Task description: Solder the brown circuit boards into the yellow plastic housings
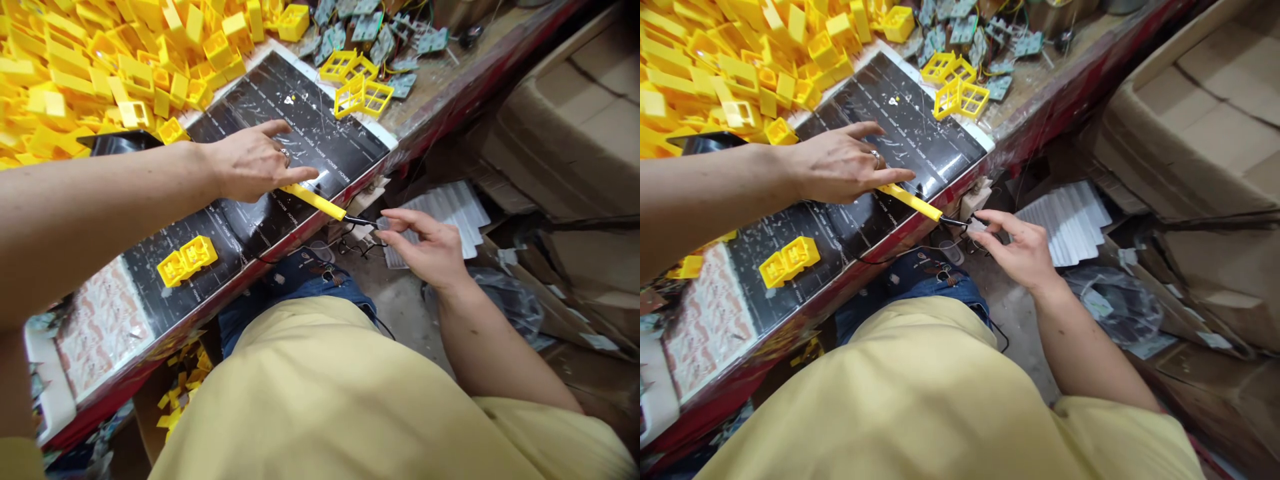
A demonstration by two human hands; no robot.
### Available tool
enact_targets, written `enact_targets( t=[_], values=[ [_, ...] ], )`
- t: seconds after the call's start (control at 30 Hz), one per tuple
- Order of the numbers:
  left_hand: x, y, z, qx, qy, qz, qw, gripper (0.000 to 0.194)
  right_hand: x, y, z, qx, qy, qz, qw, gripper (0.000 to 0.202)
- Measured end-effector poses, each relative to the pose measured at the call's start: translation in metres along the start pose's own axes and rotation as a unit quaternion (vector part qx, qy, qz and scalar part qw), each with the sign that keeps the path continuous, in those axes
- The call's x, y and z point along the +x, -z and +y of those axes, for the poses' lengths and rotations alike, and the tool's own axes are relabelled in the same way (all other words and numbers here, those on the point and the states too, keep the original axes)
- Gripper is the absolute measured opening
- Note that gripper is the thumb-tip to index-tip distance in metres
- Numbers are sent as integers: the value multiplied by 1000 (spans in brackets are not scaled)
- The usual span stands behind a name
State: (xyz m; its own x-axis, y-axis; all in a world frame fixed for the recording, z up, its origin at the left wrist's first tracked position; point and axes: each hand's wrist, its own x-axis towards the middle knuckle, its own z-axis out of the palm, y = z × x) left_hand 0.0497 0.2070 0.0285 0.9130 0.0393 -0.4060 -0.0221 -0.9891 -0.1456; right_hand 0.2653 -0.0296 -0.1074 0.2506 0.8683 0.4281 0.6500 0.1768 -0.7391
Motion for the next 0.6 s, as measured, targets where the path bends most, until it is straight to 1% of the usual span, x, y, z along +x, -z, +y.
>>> enact_targets(
  t=[0.07, 0.17, 0.23, 0.3, 0.43, 0.5, 0.6],
  values=[
    [1, 3, 2, 65, -9, -19, 998, 73, 3, 3, -6, 2, 13, 1, 1000, 28],
    [2, 9, 6, 176, -16, -61, 982, 73, 8, 5, -13, -19, 33, 6, 999, 23],
    [2, 12, 8, 202, -15, -74, 977, 73, 11, 5, -16, -38, 43, 5, 998, 21],
    [2, 13, 8, 186, -12, -70, 980, 72, 12, 5, -17, -72, 64, 2, 995, 20],
    [1, 11, 7, 149, -9, -56, 987, 72, 10, 3, -15, -148, 130, 9, 980, 18],
    [1, 10, 7, 146, -13, -50, 988, 73, 9, 0, -15, -158, 151, 20, 976, 16],
    [2, 11, 7, 100, -10, -36, 994, 73, 10, -5, -15, -171, 173, 29, 970, 16]
  ],
)
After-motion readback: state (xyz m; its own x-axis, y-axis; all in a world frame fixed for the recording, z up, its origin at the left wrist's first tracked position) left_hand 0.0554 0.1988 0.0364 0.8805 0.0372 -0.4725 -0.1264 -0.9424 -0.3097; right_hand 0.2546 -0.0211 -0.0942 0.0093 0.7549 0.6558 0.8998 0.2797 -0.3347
